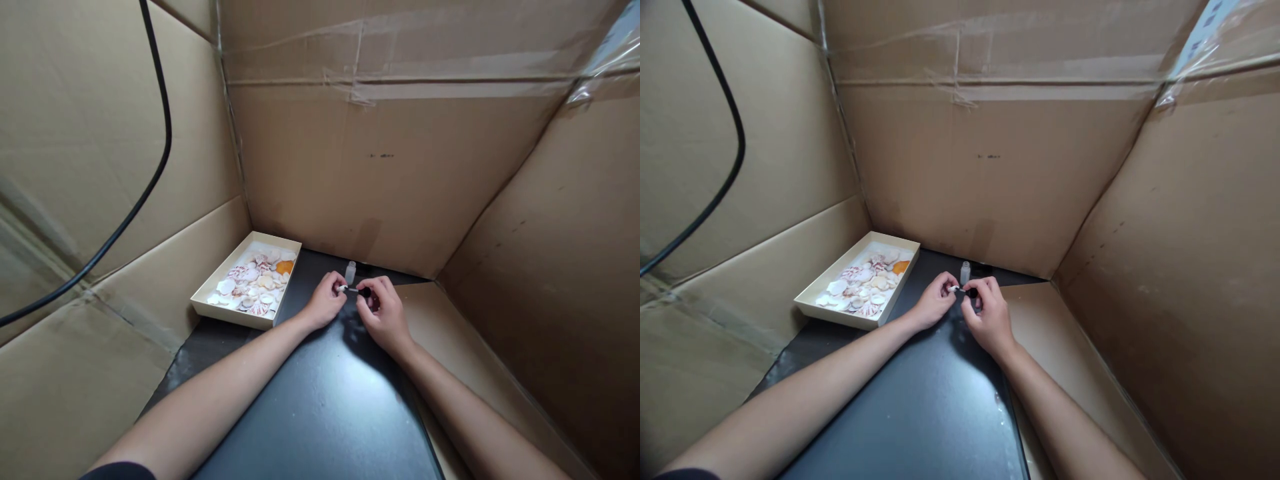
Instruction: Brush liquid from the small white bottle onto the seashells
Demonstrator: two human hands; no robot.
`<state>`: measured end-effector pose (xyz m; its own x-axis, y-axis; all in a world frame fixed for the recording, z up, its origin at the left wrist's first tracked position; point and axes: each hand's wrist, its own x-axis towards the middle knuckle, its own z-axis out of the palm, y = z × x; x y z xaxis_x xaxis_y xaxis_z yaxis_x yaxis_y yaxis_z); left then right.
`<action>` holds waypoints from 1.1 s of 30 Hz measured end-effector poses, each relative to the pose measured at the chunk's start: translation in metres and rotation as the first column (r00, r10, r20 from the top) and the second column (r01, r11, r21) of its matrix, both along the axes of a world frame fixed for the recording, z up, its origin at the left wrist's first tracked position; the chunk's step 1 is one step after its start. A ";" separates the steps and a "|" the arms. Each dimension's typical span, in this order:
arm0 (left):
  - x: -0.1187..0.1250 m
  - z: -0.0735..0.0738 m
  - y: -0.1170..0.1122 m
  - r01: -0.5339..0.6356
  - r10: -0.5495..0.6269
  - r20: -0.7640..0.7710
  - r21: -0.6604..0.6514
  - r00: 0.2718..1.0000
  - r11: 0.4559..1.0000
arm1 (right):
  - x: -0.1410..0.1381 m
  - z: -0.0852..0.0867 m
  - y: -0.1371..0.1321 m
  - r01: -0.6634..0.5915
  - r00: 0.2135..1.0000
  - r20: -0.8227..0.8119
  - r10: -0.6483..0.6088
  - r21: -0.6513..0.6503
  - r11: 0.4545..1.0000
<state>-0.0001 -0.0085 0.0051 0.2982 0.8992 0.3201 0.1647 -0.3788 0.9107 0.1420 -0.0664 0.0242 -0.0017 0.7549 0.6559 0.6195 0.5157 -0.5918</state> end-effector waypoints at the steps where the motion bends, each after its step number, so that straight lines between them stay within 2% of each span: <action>1: 0.000 0.000 0.000 0.003 -0.003 0.009 -0.005 1.000 1.000 | 0.000 0.000 0.000 0.022 1.000 -0.003 -0.022 0.004 1.000; 3: 0.001 0.000 0.000 0.010 -0.010 0.025 -0.019 1.000 1.000 | 0.001 -0.001 0.000 0.037 0.999 -0.019 -0.037 0.020 0.999; 7: 0.000 0.003 -0.001 0.022 -0.021 0.041 -0.046 0.999 0.999 | 0.000 -0.001 0.000 -0.021 1.000 -0.009 0.021 0.014 1.000; 12: -0.001 0.007 -0.004 0.027 -0.024 0.058 -0.062 0.998 0.998 | 0.001 0.000 0.000 0.072 0.997 -0.016 -0.072 0.015 0.997; 17: 0.000 0.009 -0.004 0.041 -0.033 0.085 -0.095 0.996 0.995 | 0.000 0.001 -0.001 -0.009 1.000 -0.012 0.009 0.009 1.000; 22: 0.000 0.006 -0.003 0.047 -0.034 0.105 -0.116 0.994 0.992 | 0.001 -0.001 0.001 0.081 0.997 -0.013 -0.081 0.002 0.997; 27: 0.000 0.005 -0.004 0.065 -0.047 0.128 -0.143 0.991 0.988 | 0.001 -0.001 0.001 0.012 1.000 -0.009 -0.012 0.000 1.000; 31: 0.000 0.006 -0.003 0.063 -0.043 0.130 -0.151 0.991 0.986 | 0.001 -0.001 0.002 0.092 0.996 0.000 -0.092 -0.003 0.996; 33: 0.000 0.006 -0.003 0.063 -0.043 0.128 -0.153 0.991 0.986 | 0.001 -0.001 0.002 0.087 0.996 -0.015 -0.087 0.010 0.996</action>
<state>-0.0002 -0.0114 0.0106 0.3137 0.9251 0.2140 0.0303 -0.2350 0.9715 0.1434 -0.0647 0.0235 0.0734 0.7448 0.6633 0.6534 0.4665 -0.5961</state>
